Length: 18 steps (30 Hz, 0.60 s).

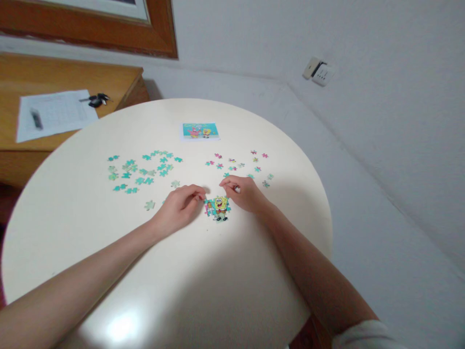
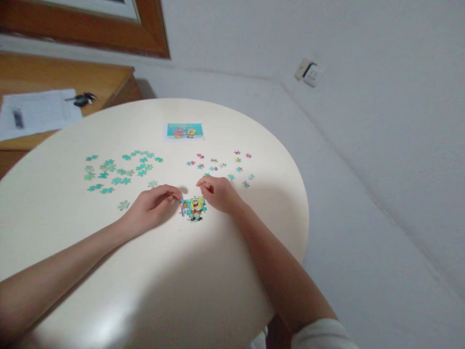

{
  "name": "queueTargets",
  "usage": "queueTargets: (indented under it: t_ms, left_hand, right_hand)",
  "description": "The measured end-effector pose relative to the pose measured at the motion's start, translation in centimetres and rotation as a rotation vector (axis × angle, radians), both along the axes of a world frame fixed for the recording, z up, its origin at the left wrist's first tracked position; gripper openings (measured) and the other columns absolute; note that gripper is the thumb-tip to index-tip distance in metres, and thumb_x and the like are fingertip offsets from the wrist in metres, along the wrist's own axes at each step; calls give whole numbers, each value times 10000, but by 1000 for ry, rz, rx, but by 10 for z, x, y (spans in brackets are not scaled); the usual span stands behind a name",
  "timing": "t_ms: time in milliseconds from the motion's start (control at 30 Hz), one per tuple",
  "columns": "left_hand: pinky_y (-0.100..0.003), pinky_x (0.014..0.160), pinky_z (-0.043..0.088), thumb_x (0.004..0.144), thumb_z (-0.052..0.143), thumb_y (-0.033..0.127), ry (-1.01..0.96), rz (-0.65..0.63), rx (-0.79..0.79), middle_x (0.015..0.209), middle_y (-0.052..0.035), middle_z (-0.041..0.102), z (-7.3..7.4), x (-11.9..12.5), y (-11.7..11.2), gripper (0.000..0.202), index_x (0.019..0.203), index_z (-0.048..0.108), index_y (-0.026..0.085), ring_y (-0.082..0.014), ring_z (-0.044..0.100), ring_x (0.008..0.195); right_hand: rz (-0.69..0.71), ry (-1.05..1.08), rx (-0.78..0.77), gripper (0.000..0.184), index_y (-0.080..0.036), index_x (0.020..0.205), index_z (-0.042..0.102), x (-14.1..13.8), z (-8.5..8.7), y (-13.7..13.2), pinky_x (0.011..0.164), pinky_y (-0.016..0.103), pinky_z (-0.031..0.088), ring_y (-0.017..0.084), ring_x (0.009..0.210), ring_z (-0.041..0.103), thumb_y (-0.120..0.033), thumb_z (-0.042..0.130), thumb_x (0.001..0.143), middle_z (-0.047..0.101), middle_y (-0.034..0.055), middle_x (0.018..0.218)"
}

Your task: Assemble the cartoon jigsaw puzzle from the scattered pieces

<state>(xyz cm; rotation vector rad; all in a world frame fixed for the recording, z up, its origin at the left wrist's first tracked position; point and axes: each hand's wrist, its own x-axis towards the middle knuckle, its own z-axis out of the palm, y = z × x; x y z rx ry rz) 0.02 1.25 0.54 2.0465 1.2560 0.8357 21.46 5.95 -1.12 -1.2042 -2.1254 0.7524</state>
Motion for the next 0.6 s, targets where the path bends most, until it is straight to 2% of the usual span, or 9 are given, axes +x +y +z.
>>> queueTargets:
  t_ms: [600]
  left_hand:
    - [-313,748,496,809,385,221,-14,3,1,843,-59,695,-3,0,1,245,871,617,166,-179,643,794]
  right_hand:
    - [-6,6,21,178,-144,838,663,-1,-1,0,538,200,365,72,471,455,-163,491,795,562,-34,525]
